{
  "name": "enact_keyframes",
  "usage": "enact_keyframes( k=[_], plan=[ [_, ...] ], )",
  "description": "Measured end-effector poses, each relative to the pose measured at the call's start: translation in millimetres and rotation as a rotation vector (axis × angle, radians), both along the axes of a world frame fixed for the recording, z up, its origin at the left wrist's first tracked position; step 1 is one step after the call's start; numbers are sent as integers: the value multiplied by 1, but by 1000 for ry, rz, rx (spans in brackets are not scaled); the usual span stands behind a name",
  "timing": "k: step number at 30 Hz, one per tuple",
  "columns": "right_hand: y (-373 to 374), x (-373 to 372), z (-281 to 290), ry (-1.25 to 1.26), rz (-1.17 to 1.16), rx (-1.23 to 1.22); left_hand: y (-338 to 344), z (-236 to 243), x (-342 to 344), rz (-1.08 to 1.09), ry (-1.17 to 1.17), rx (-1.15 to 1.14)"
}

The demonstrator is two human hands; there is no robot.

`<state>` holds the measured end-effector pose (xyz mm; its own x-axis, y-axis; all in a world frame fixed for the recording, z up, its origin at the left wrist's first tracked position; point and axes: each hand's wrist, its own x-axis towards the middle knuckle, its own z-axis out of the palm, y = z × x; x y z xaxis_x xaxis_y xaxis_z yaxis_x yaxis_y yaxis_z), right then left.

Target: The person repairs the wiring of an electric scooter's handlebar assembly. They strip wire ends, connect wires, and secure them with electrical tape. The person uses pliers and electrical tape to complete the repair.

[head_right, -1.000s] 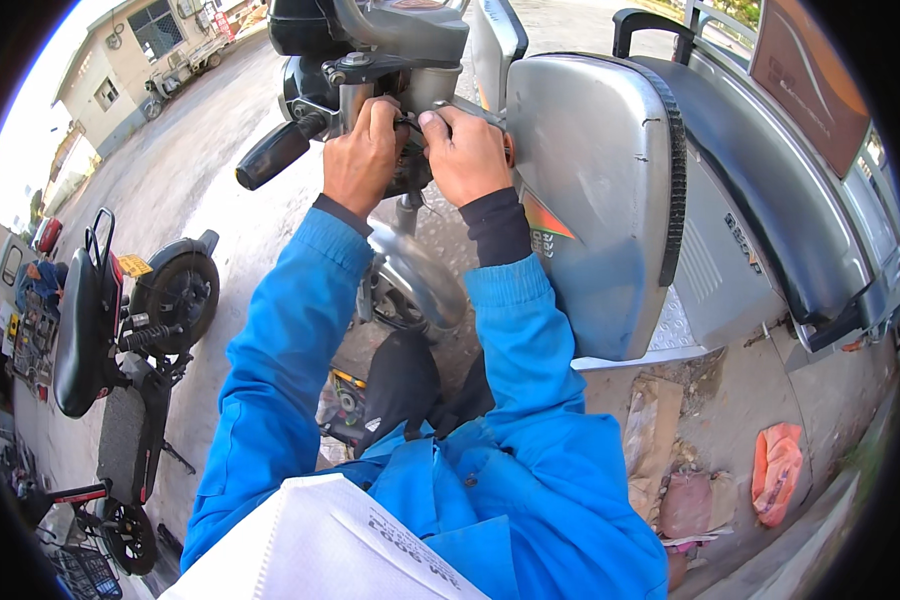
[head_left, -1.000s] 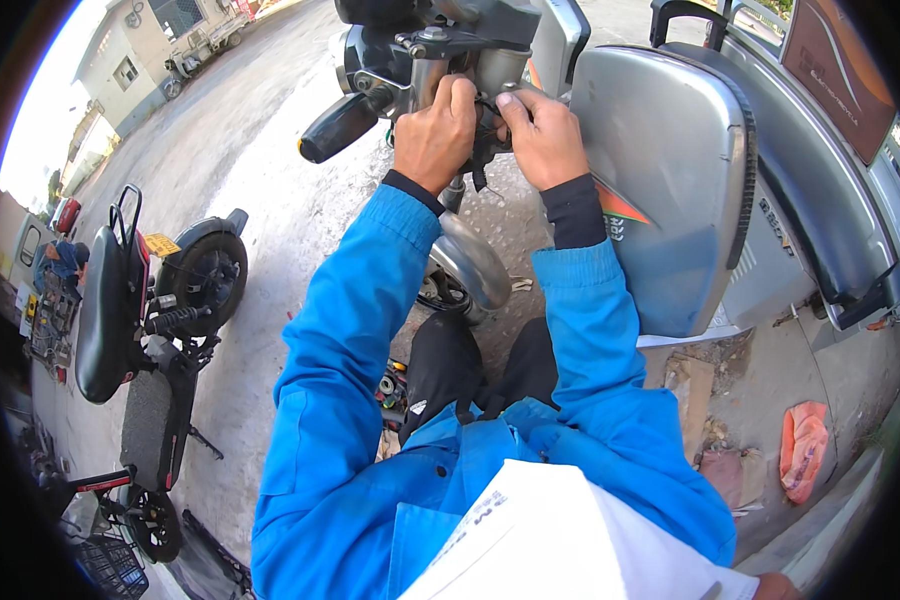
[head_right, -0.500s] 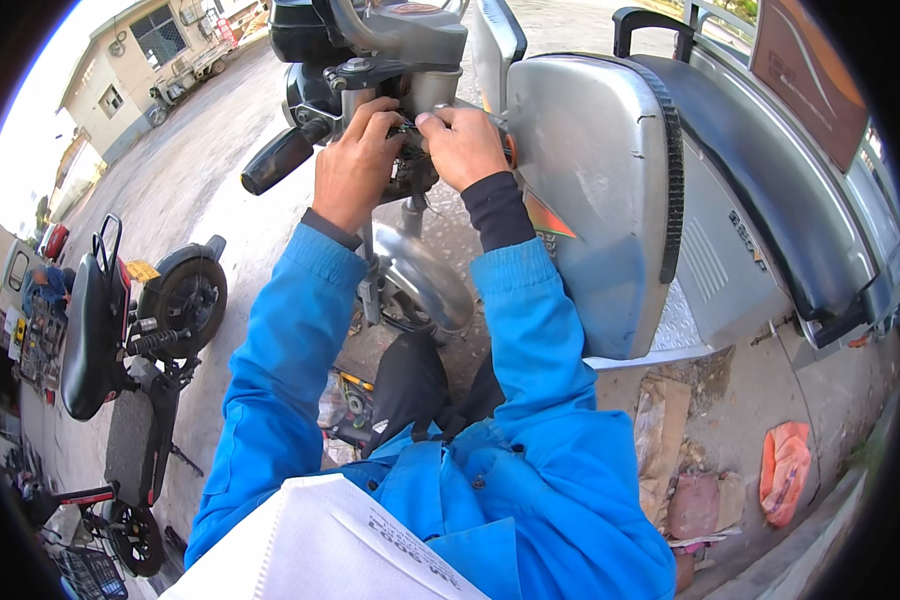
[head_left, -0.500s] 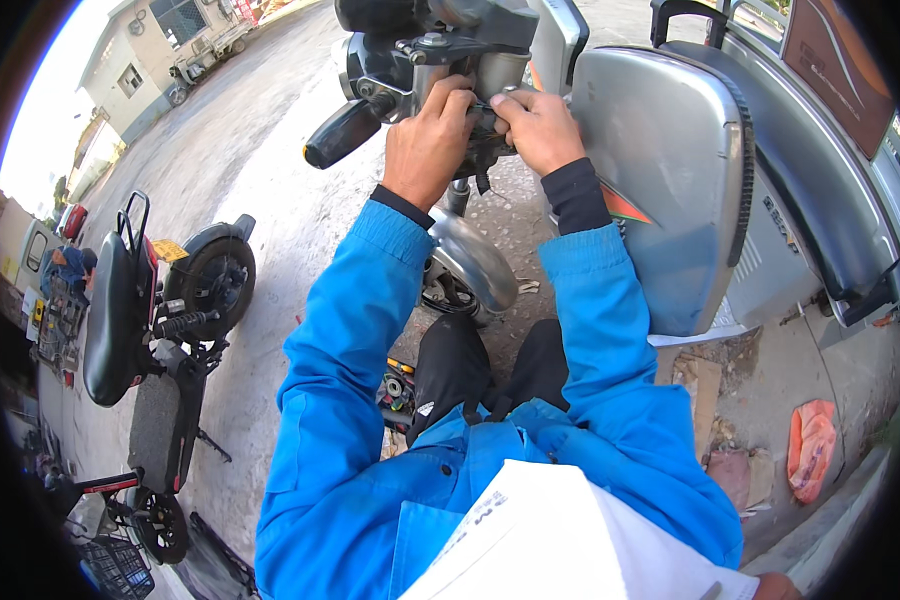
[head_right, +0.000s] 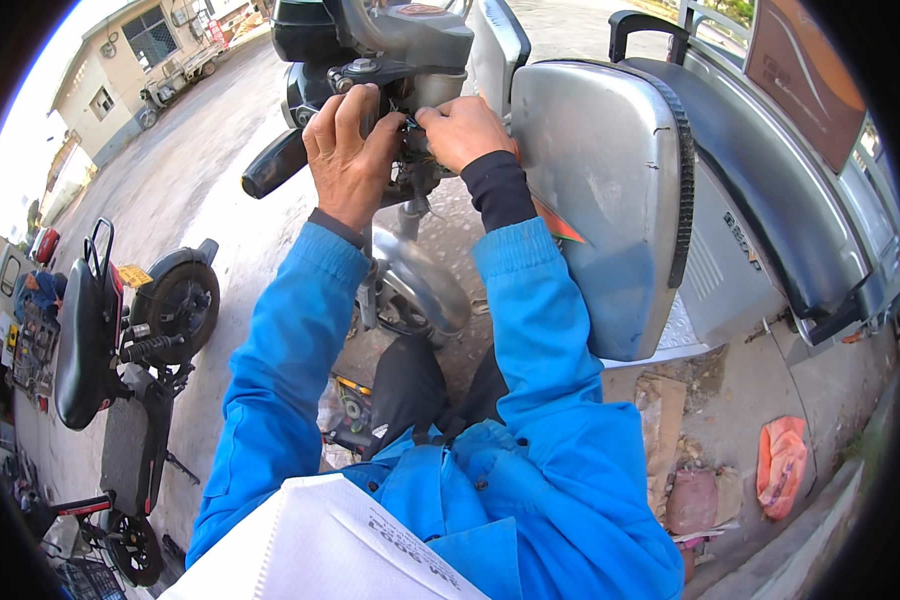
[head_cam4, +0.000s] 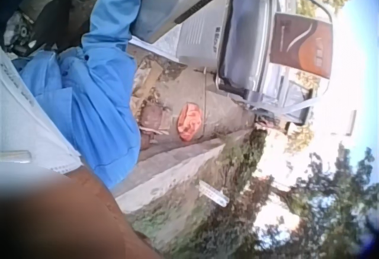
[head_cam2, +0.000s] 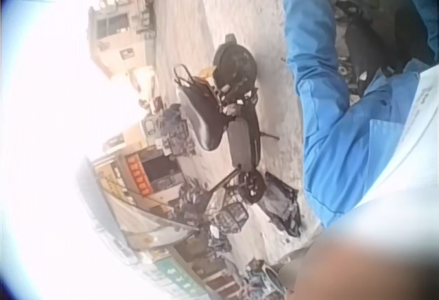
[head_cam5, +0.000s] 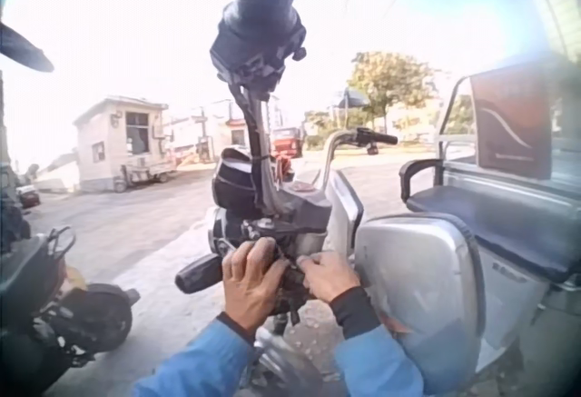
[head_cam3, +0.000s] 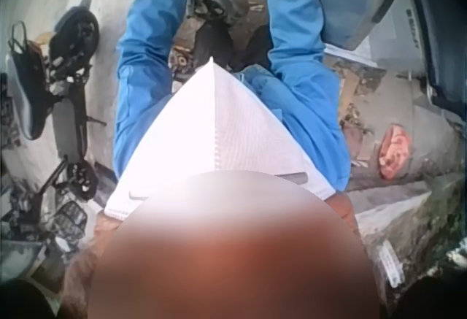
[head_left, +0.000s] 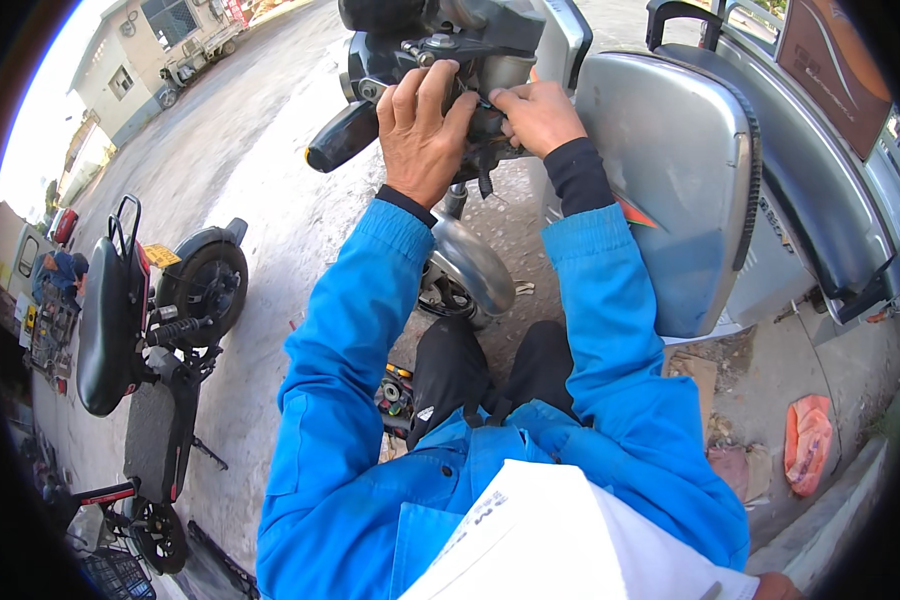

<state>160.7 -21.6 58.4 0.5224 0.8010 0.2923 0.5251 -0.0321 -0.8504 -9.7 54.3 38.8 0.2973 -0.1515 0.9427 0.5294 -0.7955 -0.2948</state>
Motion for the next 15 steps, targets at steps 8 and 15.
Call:
enact_keyframes(
  k=[8, 15],
  plan=[
    [3, 6, -4, 48, 36, 92, 14, -9, 10, 5, 15, -40],
    [7, -1, -23, 84, -40, 276, 14, -13, 6, -41, 2, -38]
  ],
)
